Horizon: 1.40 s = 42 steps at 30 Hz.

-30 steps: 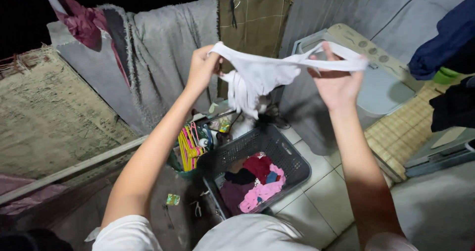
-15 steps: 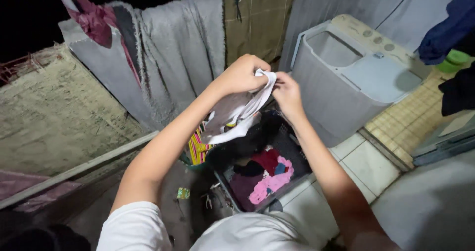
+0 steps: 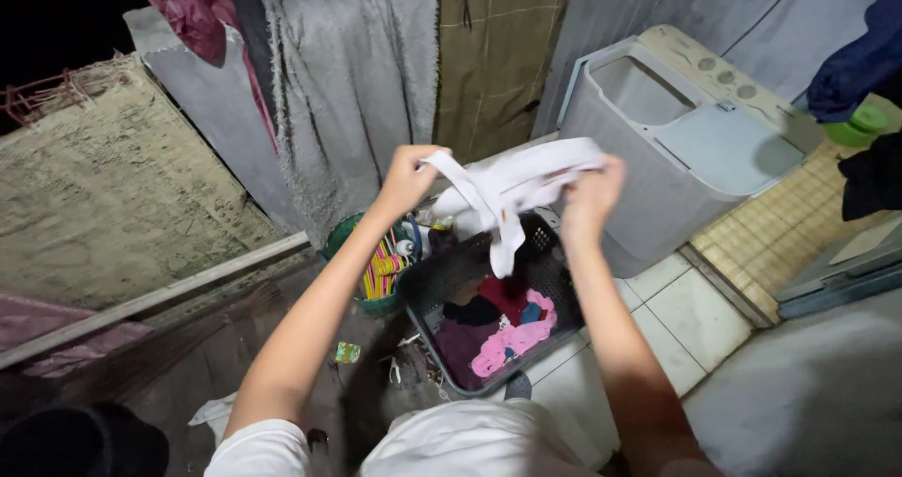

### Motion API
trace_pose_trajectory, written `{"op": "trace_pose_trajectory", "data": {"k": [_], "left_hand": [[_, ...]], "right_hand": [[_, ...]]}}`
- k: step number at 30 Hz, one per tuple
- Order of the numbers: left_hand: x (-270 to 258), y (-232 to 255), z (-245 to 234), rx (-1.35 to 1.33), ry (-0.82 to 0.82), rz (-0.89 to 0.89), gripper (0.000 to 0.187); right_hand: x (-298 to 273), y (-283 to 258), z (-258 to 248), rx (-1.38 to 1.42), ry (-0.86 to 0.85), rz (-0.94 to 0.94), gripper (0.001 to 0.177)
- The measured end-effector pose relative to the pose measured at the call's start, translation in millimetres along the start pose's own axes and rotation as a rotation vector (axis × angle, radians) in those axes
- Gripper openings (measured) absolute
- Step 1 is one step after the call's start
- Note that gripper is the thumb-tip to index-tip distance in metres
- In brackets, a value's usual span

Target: Hanging several items of laundry, including a shirt, hoodie, and underwear, on various hangers and a drying rack at night.

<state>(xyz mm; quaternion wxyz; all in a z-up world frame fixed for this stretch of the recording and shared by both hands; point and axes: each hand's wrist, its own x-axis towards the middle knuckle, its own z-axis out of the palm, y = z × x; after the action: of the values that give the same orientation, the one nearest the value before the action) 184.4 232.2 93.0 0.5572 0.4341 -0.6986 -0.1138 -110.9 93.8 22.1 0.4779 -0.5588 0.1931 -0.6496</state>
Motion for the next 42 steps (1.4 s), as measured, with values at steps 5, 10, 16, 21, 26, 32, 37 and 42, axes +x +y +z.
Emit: {"op": "trace_pose_trajectory", "data": {"k": [5, 10, 16, 21, 26, 32, 37, 42], "left_hand": [[-23.1, -35.5, -10.6, -0.201, 0.378, -0.256, 0.032], [24.2, 64.0, 1.7, 0.186, 0.220, -0.317, 0.026], [74.7, 61.8, 64.8, 0.212, -0.071, -0.314, 0.029], [104.0, 45.1, 117.6, 0.199, -0.087, -0.315, 0.032], [117.7, 57.2, 120.0, 0.363, -0.141, -0.328, 0.031], [134.3, 52.2, 67.7, 0.441, -0.225, -0.340, 0.027], [137.0, 74.7, 66.2, 0.227, -0.210, -0.265, 0.020], [131.8, 84.4, 90.7, 0.177, -0.130, -0.239, 0.016]], "right_hand": [[53.5, 69.2, -105.5, 0.718, 0.508, 0.473, 0.043], [36.9, 143.3, -146.9, 0.853, 0.485, 0.789, 0.048], [-30.2, 70.1, -52.6, 0.394, 0.501, 0.737, 0.046], [-99.8, 37.4, 32.3, -0.289, 0.157, 0.045, 0.051], [-89.1, 118.5, 8.2, -0.464, 0.113, 0.318, 0.066], [-21.8, 98.1, -66.7, -0.054, -0.384, 0.461, 0.038], [6.4, -11.9, -41.4, 0.369, -0.578, 1.115, 0.051], [-11.0, 71.7, -69.3, 0.084, -1.255, 0.915, 0.039]]}}
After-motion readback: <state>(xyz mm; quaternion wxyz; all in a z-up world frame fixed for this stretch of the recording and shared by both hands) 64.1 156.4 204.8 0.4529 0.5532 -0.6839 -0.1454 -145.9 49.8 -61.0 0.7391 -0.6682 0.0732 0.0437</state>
